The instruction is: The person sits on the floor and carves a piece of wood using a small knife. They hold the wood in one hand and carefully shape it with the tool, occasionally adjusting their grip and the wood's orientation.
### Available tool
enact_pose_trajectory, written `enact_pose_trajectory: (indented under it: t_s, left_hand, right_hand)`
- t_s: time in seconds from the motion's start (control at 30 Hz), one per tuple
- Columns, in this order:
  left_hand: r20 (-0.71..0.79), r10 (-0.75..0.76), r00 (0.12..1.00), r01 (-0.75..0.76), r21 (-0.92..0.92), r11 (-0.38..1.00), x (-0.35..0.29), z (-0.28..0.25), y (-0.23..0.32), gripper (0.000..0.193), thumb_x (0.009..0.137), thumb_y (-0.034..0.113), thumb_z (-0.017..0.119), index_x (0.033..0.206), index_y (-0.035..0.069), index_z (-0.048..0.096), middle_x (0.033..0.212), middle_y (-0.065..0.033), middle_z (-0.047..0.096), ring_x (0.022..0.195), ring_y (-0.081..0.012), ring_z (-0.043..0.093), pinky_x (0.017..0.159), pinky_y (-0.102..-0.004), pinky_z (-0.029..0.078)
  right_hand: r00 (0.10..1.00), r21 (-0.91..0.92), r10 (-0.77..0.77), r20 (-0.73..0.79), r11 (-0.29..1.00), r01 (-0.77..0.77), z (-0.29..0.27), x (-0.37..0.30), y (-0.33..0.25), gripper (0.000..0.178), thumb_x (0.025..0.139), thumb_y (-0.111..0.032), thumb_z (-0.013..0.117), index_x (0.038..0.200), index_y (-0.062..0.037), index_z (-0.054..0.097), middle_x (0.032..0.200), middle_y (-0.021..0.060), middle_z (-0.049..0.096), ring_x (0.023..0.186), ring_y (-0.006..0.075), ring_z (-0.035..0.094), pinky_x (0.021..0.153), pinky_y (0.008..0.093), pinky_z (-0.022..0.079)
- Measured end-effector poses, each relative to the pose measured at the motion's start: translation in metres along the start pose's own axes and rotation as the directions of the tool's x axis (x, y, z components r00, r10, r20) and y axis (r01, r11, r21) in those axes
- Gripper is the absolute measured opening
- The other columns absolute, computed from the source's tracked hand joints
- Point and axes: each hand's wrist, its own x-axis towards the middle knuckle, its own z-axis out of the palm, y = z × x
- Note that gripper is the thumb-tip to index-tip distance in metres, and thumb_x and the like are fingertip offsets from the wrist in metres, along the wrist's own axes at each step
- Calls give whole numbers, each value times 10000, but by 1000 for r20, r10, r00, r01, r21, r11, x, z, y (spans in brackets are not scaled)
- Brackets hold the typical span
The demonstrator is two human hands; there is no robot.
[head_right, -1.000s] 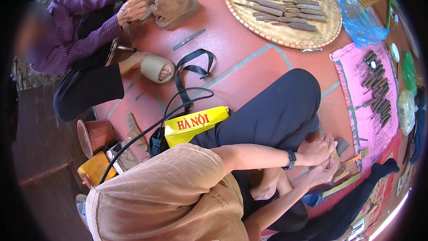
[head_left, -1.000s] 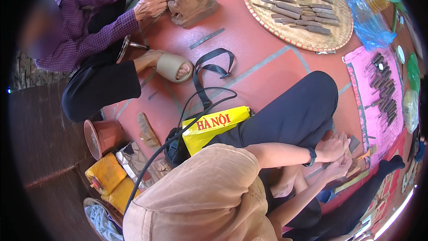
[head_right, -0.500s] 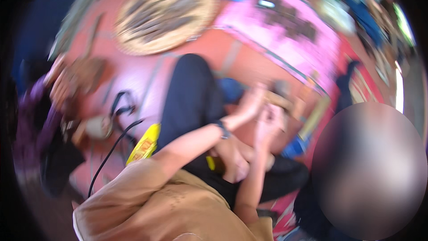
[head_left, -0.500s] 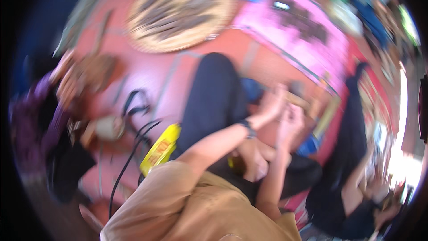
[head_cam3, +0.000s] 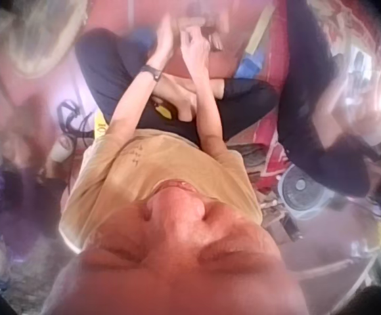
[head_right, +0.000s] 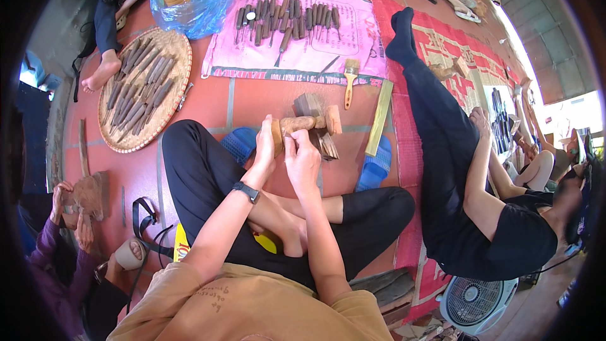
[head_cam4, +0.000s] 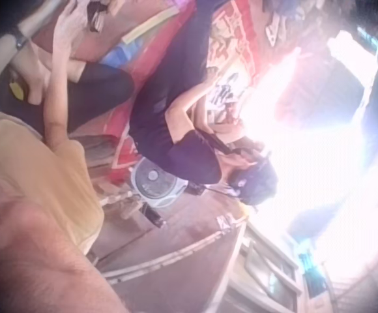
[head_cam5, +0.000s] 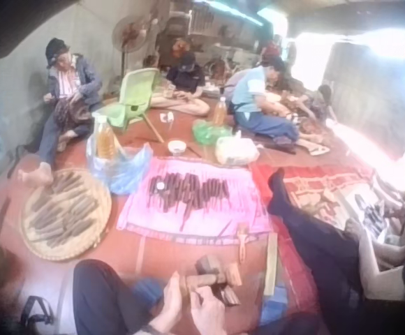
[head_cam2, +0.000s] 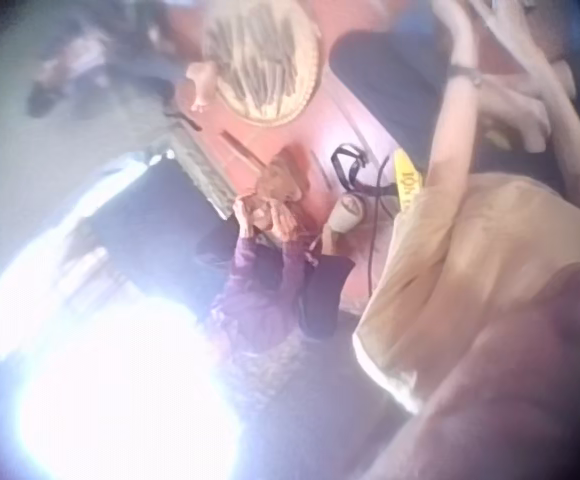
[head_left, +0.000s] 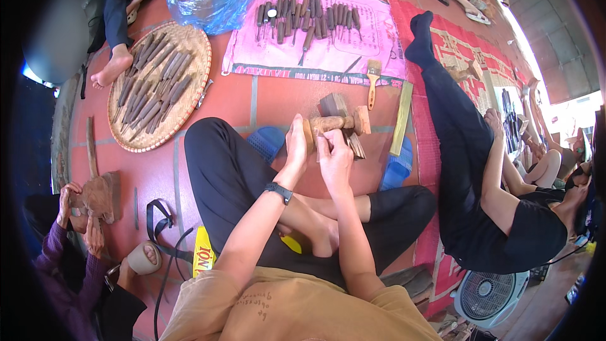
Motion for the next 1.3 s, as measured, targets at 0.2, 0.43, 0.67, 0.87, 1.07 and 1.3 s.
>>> enact_pose_trajectory:
  t_s: [0.2, 0.43, 0.67, 0.87, 1.07, 1.3]
  left_hand:
    - [-12, -4, 1000, 4, 18, 1000, 15, -6, -9, 546, 1039, 462, 418, 1299, 3, 561, 1162, -94, 619, 1037, -173, 571, 896, -349, 473]
    - [-104, 234, 967, -216, 159, 963, 11, 2, -12, 484, 1024, 390, 417, 1157, -29, 618, 1089, -152, 664, 976, -229, 594, 862, -386, 470]
    - [-42, 300, 953, -259, 397, 880, 2, -1, -3, 518, 1012, 394, 382, 1134, -58, 603, 1036, -286, 655, 970, -371, 625, 864, -453, 453]
    - [-66, 290, 955, -251, 342, 905, 17, -8, -17, 585, 1007, 389, 433, 1372, -56, 535, 1289, -279, 618, 1245, -378, 573, 1056, -407, 418]
    - [-62, 402, 914, -337, 439, 833, -1, 0, -14, 628, 1007, 404, 413, 1381, -92, 504, 1346, -313, 564, 1287, -412, 530, 1078, -420, 398]
    - [-48, 396, 917, -338, 433, 836, 2, -2, -15, 613, 1016, 388, 409, 1320, -129, 535, 1389, -293, 545, 1286, -341, 536, 1087, -381, 380]
  right_hand:
    - [986, -188, -164, 4, 969, 162, 9, 0, -6, 101, 912, -99, 638, 942, -27, 574, 754, 212, 657, 721, 411, 658, 615, 473, 500]
    - [978, -309, -198, 65, 928, 209, 13, 9, -12, 60, 902, -71, 586, 897, -24, 550, 734, 214, 647, 689, 408, 657, 597, 502, 511]
    - [983, -332, -172, 63, 925, 183, 23, 29, -15, 79, 914, -92, 581, 899, -28, 537, 713, 243, 648, 676, 432, 659, 590, 520, 510]
    - [981, -265, -191, 18, 946, 189, 17, 14, -11, 125, 912, -104, 615, 856, -31, 529, 709, 225, 652, 673, 414, 664, 594, 507, 513]
    - [985, -301, -173, 23, 938, 172, 16, 20, -9, 139, 900, -109, 623, 829, -32, 531, 690, 210, 640, 661, 412, 651, 590, 511, 503]
    - [984, -307, -150, 99, 936, 174, 12, 26, -12, 92, 891, -99, 600, 849, -24, 563, 708, 230, 644, 685, 431, 653, 615, 521, 510]
